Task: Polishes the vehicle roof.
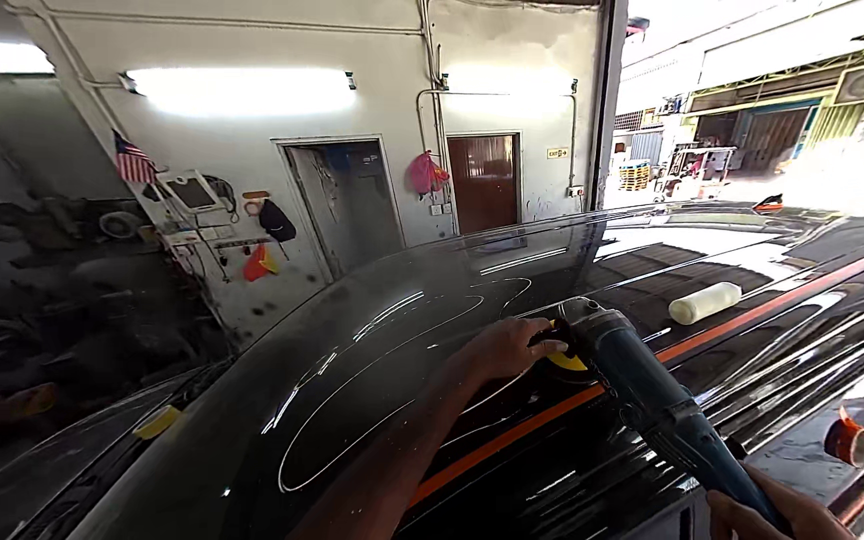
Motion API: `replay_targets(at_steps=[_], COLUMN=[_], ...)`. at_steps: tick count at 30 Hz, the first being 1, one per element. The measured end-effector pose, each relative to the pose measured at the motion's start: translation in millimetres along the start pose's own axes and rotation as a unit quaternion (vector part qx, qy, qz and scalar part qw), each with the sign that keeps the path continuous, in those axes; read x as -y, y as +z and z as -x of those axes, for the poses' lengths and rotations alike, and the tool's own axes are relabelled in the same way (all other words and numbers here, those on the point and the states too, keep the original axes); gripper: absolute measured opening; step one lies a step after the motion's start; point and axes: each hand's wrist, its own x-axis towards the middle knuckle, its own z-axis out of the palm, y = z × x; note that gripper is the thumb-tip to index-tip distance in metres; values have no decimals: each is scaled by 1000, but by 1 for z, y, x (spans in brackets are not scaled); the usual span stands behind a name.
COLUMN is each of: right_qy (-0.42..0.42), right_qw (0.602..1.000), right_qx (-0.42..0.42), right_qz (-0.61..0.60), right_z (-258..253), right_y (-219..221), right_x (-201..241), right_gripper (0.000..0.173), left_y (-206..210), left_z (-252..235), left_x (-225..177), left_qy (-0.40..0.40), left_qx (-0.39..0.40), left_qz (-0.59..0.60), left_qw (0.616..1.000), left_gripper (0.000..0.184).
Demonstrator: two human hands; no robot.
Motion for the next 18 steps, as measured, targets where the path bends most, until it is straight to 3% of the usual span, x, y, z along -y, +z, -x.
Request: replay_targets(at_steps=[8, 18], right_qy=[11, 6], right_qw=[999, 999], right_qx=[-10, 19], right_qz=[30, 34], right_z=[-12, -6], right_y=[-35, -37], right_x=[-11, -12], right_gripper=[38, 35], left_y=[19, 21], left_z=[-36, -15], left_x=[-11, -19], left_qy=[15, -35], left_qx=[-29, -21], left_qz=[-6, 5], left_qw=[999, 999], left_gripper=[51, 55])
